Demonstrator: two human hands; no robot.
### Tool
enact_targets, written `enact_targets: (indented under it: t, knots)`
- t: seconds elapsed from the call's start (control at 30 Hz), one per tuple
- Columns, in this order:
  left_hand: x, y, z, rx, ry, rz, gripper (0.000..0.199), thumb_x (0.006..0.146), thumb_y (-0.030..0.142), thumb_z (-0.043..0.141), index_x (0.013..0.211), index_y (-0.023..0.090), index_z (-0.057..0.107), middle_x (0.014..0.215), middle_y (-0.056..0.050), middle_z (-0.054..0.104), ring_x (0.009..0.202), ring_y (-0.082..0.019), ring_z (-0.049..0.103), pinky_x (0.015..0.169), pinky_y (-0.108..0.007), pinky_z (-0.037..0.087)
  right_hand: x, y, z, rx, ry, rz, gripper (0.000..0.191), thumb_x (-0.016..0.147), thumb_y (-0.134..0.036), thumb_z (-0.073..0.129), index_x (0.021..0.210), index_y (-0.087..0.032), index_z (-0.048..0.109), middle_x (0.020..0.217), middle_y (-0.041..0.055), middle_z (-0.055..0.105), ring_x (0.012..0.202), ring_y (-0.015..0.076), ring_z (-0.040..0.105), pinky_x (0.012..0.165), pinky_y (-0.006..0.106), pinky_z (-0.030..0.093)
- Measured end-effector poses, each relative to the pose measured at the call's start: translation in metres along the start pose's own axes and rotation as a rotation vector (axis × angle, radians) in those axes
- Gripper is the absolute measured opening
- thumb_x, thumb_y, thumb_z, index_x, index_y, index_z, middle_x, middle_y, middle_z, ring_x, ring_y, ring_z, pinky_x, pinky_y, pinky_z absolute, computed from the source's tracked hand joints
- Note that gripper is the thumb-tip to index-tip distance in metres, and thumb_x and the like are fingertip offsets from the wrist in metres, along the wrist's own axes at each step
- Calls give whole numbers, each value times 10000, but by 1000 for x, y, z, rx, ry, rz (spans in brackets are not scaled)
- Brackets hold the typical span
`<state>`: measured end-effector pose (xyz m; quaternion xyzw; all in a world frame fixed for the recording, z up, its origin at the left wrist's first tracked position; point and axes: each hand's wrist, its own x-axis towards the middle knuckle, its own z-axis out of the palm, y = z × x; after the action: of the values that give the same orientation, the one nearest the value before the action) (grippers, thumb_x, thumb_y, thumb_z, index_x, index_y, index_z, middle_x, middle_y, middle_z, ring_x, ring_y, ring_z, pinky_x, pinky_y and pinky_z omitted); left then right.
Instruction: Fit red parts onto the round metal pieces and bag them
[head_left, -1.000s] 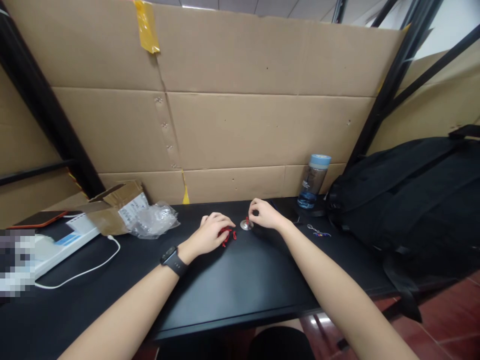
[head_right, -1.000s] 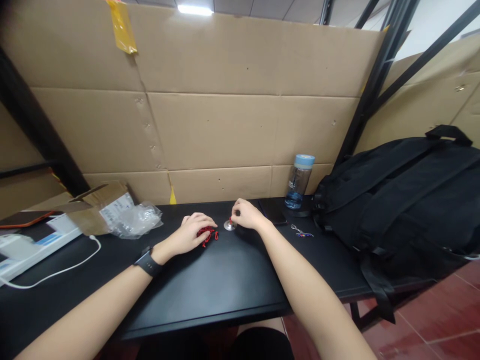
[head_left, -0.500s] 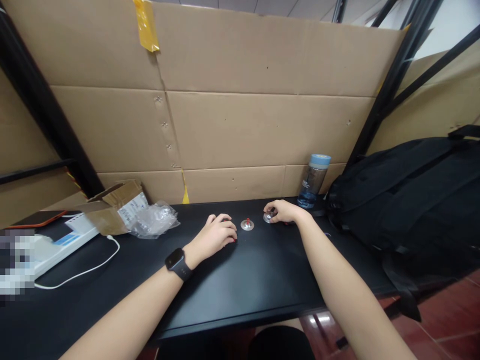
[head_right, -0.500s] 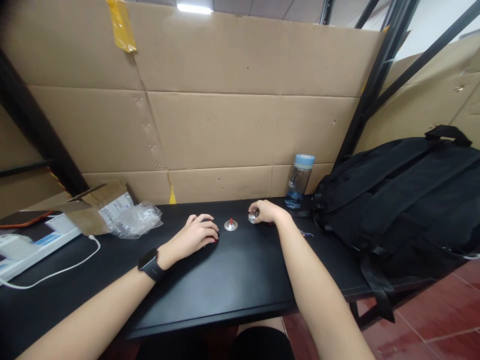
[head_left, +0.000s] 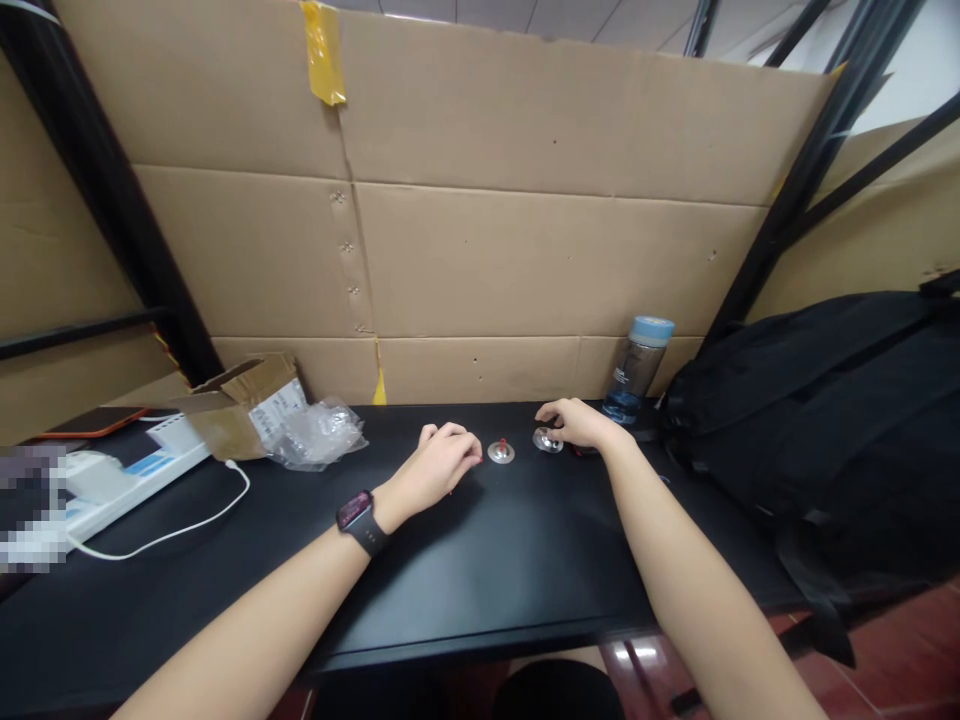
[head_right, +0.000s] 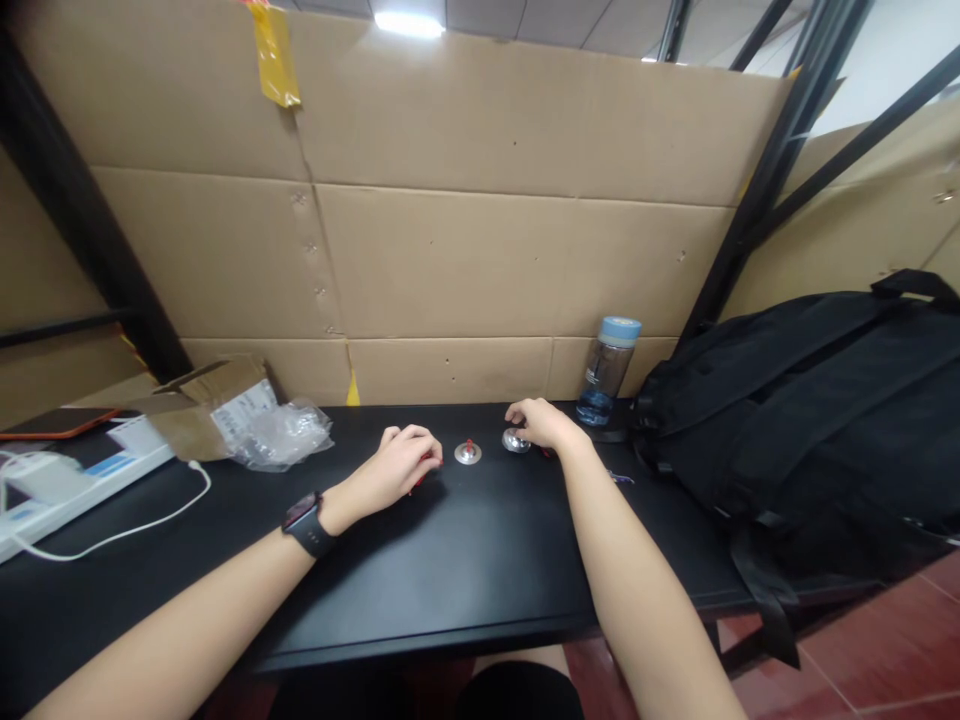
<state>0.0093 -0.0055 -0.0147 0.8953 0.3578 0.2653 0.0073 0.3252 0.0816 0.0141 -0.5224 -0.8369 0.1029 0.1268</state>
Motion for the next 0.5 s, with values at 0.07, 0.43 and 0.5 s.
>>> enact_targets:
  t: [0.07,0.43,0.5]
  knots:
    - [0,-3,-3,-14,18,-28,158,1021,307,496,935,231,605,971,-21,711,1074,-210,561,910,-388,308,-1,-2,-1,-3,-38,14,404,718,-213,756,1121,-220,742,1106,65,763,949,226,716,816,266,519]
    - [-1,-16,-1,-29,46,-47,97,927,316,645,876,262,708,957,-12,747,1112,-231,573,921,-410,293,-1,-8,3,-105,-102,158,834,508,-414,906,1280,-223,654,1261,134,679,1088,325,667,906,364,517]
    - [0,-16,-1,-20,53,-47,80,917,296,655,867,266,710,945,-8,752,1116,-233,576,923,-417,289,1,-11,7,-145,-106,154,874,489,-429,913,1294,-227,641,1262,140,670,1115,346,651,915,382,513]
